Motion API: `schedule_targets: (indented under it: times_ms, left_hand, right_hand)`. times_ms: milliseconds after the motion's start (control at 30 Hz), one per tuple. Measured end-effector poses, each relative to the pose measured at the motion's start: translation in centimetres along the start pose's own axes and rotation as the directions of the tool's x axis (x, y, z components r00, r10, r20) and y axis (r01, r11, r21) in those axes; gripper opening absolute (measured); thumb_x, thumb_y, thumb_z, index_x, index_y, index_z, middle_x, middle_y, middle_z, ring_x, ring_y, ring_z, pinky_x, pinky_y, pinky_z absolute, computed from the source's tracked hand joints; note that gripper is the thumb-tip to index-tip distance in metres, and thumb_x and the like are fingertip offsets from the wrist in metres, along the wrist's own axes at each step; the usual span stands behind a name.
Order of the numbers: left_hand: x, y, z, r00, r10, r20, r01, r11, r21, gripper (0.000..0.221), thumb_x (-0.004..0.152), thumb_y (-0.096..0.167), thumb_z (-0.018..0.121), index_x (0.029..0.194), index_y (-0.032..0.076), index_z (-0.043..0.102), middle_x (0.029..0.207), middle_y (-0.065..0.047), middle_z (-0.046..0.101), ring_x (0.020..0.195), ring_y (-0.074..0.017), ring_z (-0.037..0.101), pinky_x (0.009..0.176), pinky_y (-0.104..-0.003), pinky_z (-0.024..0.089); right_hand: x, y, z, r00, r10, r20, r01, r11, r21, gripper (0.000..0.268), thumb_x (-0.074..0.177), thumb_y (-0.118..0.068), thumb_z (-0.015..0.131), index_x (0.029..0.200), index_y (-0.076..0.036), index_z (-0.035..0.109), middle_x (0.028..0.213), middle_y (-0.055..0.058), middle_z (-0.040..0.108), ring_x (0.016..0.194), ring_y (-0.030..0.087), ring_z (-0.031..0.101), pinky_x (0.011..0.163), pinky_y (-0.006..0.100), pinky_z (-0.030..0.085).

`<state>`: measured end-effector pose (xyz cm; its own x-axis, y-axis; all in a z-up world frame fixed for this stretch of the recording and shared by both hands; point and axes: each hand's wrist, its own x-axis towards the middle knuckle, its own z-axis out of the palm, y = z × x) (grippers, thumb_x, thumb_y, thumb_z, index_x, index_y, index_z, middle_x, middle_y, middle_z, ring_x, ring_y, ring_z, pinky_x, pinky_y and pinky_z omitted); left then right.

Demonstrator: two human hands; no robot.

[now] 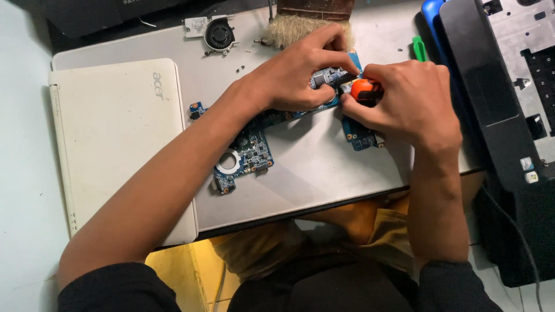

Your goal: Cleaning a laptop motherboard and fan with a brush, followed by using a screwdriver for assembly or disassembly.

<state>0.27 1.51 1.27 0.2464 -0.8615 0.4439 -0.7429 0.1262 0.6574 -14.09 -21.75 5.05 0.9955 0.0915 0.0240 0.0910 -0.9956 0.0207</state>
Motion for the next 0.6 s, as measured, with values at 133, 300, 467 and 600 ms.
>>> schedule_targets:
  times_ms: [133, 300, 467, 600]
  left_hand:
    - [0.1, 0.0, 0.0, 0.998, -0.066, -0.017, 0.064, 0.996, -0.065, 0.036, 0.094, 0.002, 0.071, 0.129, 0.002, 0.083, 0.122, -0.012, 0.053, 0.107, -0.0273, 0.059, 0.089, -0.039, 0.052]
    - [0.4, 0.0, -0.3, 0.977, -0.214, -0.022, 0.19, 0.907, -0.377, 0.027, 0.104, 0.007, 0.063, 0.122, 0.005, 0.082, 0.115, -0.005, 0.061, 0.096, -0.0151, 0.059, 0.083, -0.029, 0.049]
    - [0.5, 1.2, -0.8, 0.962, -0.274, -0.004, 0.233, 0.824, -0.517, 0.026, 0.114, 0.038, 0.071, 0.11, 0.014, 0.077, 0.098, 0.002, 0.067, 0.089, -0.0113, 0.058, 0.078, -0.029, 0.043]
    - [0.5, 0.7, -0.5, 0.959, -0.277, -0.06, 0.205, 0.823, -0.53, 0.012, 0.114, 0.02, 0.085, 0.109, 0.011, 0.078, 0.095, 0.003, 0.071, 0.088, -0.0086, 0.064, 0.077, -0.025, 0.05]
  right_hand:
    - [-0.5, 3.4, 1.5, 0.979, -0.085, -0.188, 0.106, 0.989, 0.105, 0.046, 0.116, -0.065, 0.075, 0.102, -0.021, 0.079, 0.077, 0.0, 0.07, 0.07, 0.024, 0.066, 0.065, 0.045, 0.039]
    - [-0.3, 2.4, 0.8, 0.88, -0.182, -0.438, 0.312, 0.918, 0.244, 0.036, 0.117, -0.042, 0.097, 0.113, -0.009, 0.081, 0.088, 0.001, 0.073, 0.073, 0.018, 0.064, 0.071, 0.037, 0.045]
    - [0.1, 1.7, 1.0, 0.812, -0.224, -0.54, 0.375, 0.908, 0.187, 0.033, 0.118, -0.036, 0.103, 0.119, -0.009, 0.084, 0.093, 0.0, 0.08, 0.079, 0.017, 0.075, 0.071, 0.035, 0.049]
    - [0.3, 1.6, 1.5, 0.806, -0.212, -0.553, 0.342, 0.929, 0.142, 0.032, 0.117, -0.035, 0.107, 0.119, -0.013, 0.084, 0.092, -0.002, 0.08, 0.08, 0.017, 0.077, 0.069, 0.035, 0.047]
